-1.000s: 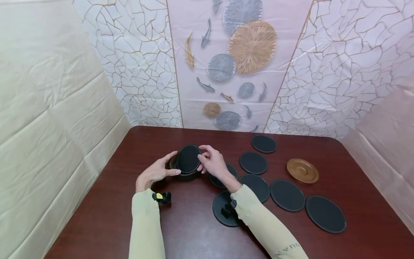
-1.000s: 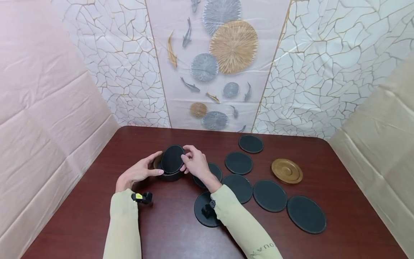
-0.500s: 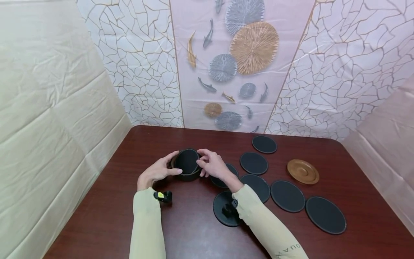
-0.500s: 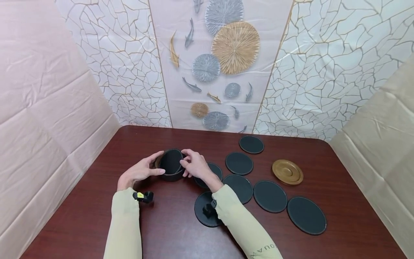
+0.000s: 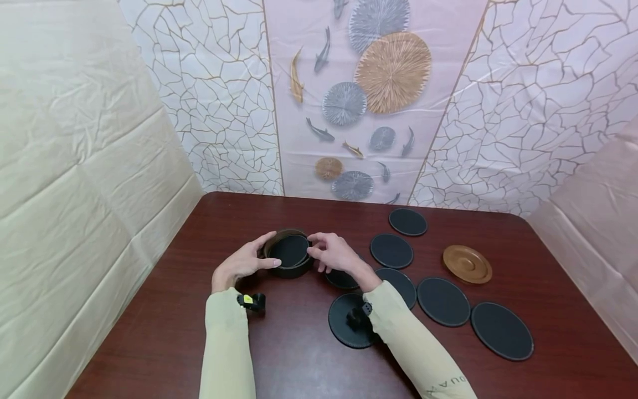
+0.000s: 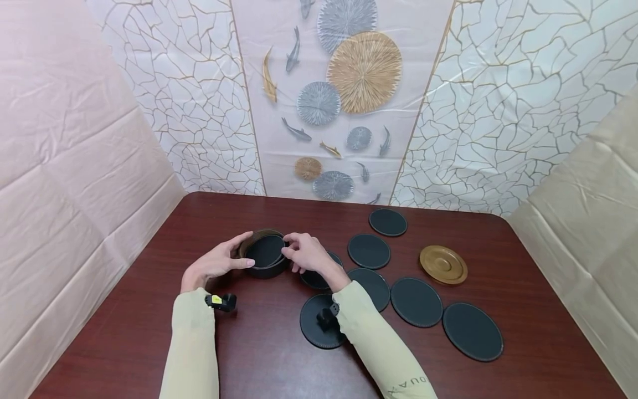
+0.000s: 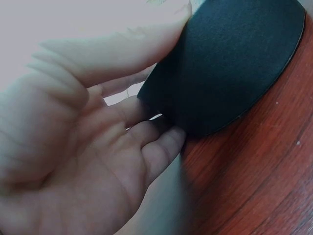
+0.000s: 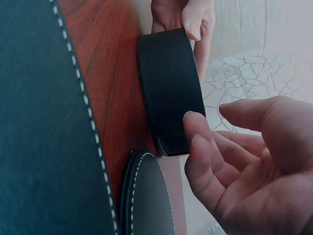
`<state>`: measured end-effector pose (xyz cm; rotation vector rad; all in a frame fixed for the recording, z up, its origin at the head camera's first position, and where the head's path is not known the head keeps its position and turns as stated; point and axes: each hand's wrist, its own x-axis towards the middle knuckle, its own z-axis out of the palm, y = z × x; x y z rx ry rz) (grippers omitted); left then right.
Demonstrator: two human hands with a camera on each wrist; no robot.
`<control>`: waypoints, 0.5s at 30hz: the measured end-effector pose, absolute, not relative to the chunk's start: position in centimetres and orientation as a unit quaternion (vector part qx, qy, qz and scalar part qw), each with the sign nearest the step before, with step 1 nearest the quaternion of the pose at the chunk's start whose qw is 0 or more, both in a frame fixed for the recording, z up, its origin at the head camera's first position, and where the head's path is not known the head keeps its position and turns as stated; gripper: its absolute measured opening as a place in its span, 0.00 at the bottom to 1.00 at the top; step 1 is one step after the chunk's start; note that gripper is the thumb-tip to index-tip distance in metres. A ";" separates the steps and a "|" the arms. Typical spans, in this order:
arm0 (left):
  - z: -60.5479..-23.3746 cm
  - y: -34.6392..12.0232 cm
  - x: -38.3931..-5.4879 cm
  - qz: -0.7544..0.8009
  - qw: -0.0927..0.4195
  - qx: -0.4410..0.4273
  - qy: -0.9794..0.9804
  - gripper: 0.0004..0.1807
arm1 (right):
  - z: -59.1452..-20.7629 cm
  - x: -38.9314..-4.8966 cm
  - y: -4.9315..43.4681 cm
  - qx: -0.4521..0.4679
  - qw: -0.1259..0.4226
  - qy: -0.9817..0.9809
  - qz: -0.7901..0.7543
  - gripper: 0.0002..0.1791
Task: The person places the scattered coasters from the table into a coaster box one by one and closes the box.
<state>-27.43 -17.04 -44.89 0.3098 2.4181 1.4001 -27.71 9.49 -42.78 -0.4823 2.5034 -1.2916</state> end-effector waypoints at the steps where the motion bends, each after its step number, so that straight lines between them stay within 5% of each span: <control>1: -44.9 -17.0 -27.5 0.491 0.164 0.109 0.848 0.47 | -42.7 -27.7 9.5 -0.167 0.140 0.869 -0.445 0.24; 15: -45.2 -16.9 -27.3 0.485 0.163 0.111 0.852 0.46 | -41.9 -28.1 11.3 -0.150 0.106 0.868 -0.462 0.18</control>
